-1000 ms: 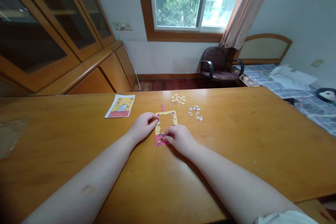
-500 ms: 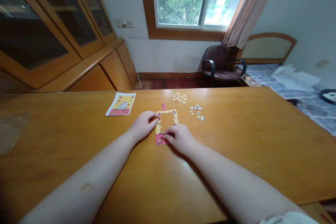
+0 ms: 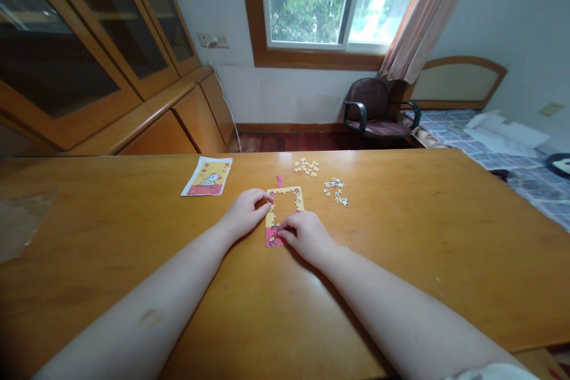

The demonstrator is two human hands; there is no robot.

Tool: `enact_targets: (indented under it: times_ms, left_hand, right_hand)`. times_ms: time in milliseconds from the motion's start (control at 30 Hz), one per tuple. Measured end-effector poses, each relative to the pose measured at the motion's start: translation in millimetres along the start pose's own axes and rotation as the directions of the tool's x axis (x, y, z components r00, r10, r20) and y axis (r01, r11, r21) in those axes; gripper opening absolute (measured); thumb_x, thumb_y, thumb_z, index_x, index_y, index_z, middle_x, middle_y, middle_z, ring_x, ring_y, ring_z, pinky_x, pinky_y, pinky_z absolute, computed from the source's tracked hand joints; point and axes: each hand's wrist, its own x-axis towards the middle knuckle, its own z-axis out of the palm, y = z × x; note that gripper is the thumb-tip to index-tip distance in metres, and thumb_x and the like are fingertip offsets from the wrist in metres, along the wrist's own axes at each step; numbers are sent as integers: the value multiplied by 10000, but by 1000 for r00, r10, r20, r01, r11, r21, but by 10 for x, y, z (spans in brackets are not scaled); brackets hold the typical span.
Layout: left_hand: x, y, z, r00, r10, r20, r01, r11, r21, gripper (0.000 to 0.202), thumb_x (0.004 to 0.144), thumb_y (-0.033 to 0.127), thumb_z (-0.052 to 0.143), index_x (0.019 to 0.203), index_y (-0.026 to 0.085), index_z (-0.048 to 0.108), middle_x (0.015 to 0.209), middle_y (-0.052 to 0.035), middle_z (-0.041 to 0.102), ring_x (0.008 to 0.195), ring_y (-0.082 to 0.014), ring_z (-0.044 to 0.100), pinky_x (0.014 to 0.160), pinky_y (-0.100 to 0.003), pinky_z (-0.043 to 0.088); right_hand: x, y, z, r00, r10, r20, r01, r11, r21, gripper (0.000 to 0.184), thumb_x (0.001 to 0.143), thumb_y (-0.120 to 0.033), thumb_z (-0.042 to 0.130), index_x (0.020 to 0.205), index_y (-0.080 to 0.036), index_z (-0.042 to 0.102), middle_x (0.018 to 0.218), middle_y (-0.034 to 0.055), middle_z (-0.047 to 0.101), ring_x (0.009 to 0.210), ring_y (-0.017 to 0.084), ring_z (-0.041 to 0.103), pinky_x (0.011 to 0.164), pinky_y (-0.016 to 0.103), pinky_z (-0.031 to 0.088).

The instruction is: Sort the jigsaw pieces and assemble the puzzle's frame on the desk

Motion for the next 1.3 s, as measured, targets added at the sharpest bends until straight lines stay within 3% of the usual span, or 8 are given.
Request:
enact_targets:
  times_ms: [500,667,833,967,1300]
  left_hand:
    - [-8,13,-33,998,46,-32,-47,999,-20,178,835,250,504,894,221,669,983,-36,673,982,-205,583,921,-369,445]
    - [-54,66,-69,988,149,29,-149,989,2,199,783,268,590,965,239,663,1078,-36,647,1061,-213,553,992,-390,405]
    - [-106,119,-74,943,284,175,-287,958,-8,448,720,355,688,1149,251,620,1299,-72,548,1261,-267,434,1119,-489,245]
    - [-117,108,-50,932,285,224,-294,956,5,512,722,395,688,1210,281,586,1367,-78,496,1321,-277,370,1138,-530,165]
    - [-113,106,-61,929,265,259,-283,959,33,501,740,393,671,1215,257,586,1370,-98,492,1320,-281,372,1135,-541,162]
  right_hand:
    - [-43,-44,-60,997,-25,-76,18,996,-88,96,837,-232,603,805,-215,692,779,20,682,741,151,581,751,286,404]
    - [-100,-60,-91,988,-153,-23,144,961,-236,214,865,-263,548,708,-202,681,681,34,632,700,154,540,707,293,359]
    - [-123,-74,-79,981,-191,17,187,937,-295,263,875,-262,523,672,-197,678,665,40,626,700,152,518,699,294,332]
    - [-115,-57,-71,984,-177,13,173,942,-288,251,866,-245,532,664,-193,673,667,34,626,699,147,520,703,289,338]
    - [-90,-34,-55,988,-155,-27,141,949,-282,278,873,-251,530,632,-183,649,642,23,599,659,134,512,690,278,347]
